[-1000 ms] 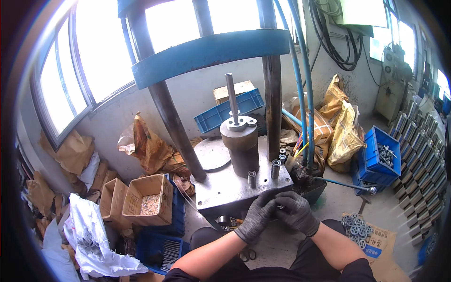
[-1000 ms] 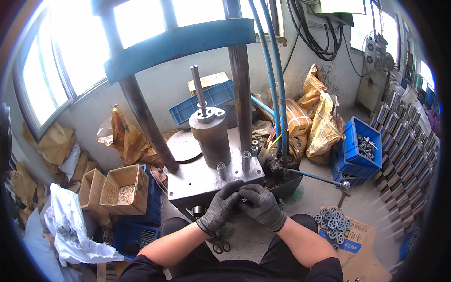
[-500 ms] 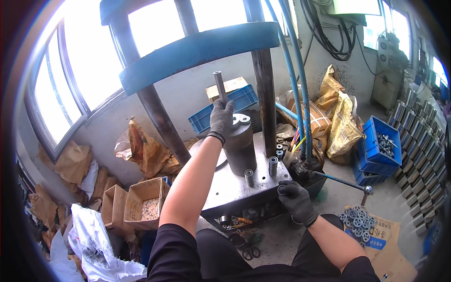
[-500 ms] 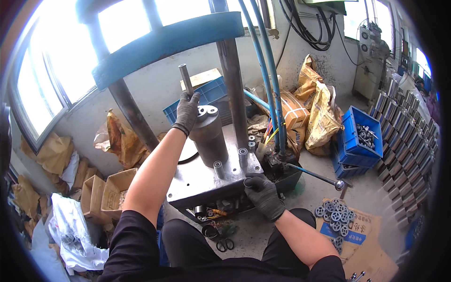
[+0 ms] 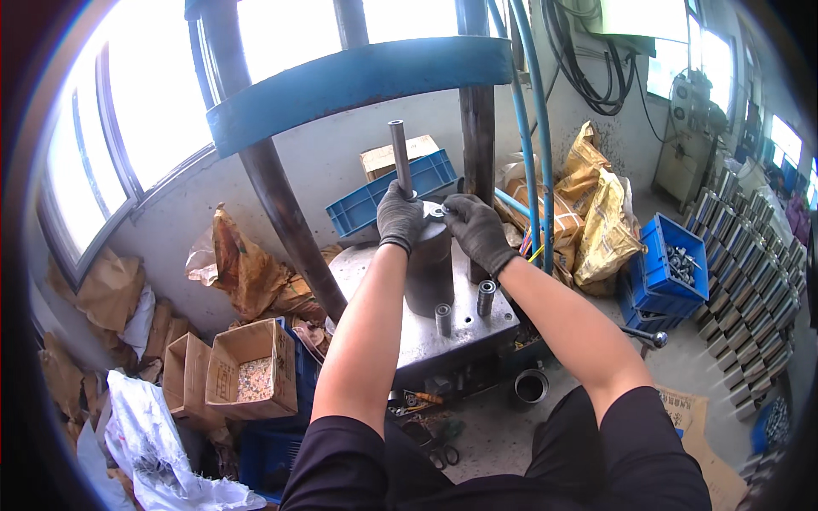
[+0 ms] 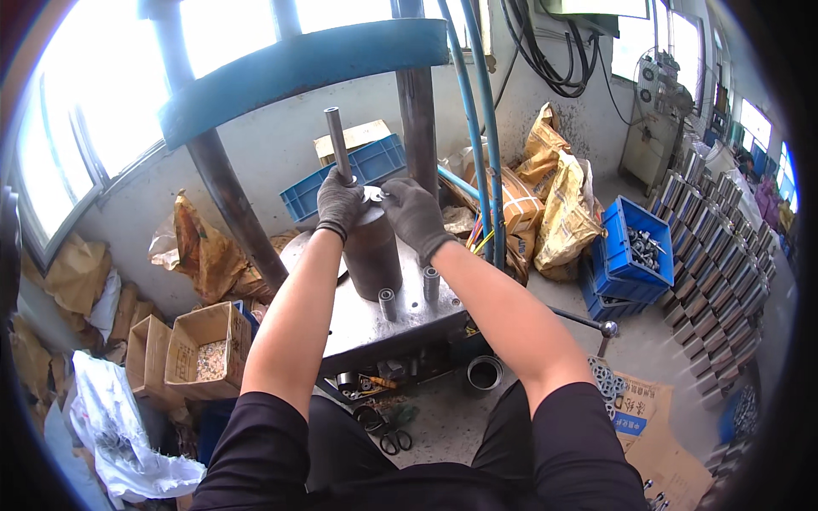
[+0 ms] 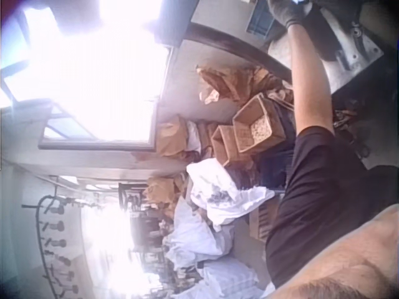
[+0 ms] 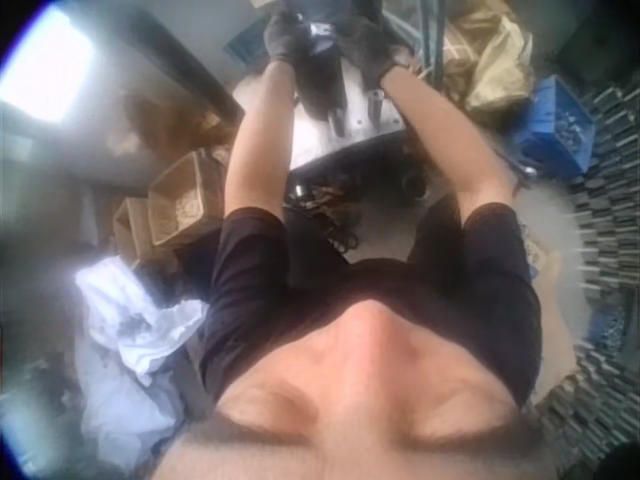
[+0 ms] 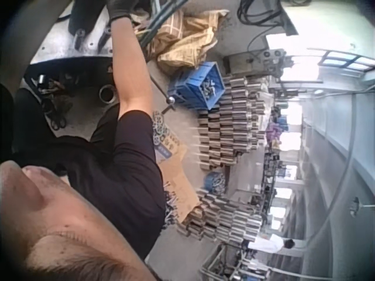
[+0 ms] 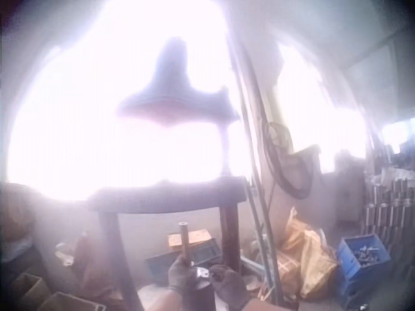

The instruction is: The person assembles mechanical parts by fitting bearings and wheels onto metal rods and pressing them together using a press machine. The person then stacks the assembled shafts onto a pile on the floor.

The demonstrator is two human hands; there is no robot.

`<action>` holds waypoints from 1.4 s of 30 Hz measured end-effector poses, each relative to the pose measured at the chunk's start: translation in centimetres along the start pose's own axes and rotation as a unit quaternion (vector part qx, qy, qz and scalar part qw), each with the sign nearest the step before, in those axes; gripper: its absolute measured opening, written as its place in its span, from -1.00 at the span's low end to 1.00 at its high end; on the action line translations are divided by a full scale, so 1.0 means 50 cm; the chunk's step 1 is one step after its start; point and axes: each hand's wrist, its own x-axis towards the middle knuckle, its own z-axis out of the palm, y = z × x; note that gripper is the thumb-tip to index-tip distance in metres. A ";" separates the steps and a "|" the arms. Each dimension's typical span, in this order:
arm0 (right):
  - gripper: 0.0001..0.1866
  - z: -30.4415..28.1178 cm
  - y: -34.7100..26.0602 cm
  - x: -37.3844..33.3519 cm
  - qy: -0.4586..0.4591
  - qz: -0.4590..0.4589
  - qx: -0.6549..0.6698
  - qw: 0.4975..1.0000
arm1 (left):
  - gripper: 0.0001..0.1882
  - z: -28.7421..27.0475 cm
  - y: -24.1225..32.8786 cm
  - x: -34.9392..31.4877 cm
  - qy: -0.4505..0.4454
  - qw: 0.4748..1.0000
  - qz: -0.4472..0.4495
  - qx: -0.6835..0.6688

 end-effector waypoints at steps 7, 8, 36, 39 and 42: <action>-0.69 0.049 0.035 0.043 -0.100 0.090 -0.078 0.988 | -0.66 -0.006 0.005 -0.015 -0.005 1.000 -0.005 -0.022; -0.69 0.053 0.037 0.040 -0.101 0.091 -0.077 0.988 | -0.63 -0.009 -0.001 -0.014 -0.002 0.999 -0.002 -0.050; -0.61 0.004 -0.018 0.035 -0.140 0.046 -0.153 0.977 | -0.71 -0.012 0.032 -0.021 0.112 0.775 -0.020 -0.622; -0.73 -0.070 -0.060 -0.011 -0.197 -0.056 -0.173 0.963 | -0.73 -0.034 0.040 -0.021 0.103 0.810 -0.045 -0.575; -0.85 -0.232 -0.137 -0.069 -0.342 -0.172 -0.254 0.888 | -0.67 -0.044 0.069 -0.032 0.101 0.815 -0.039 -0.570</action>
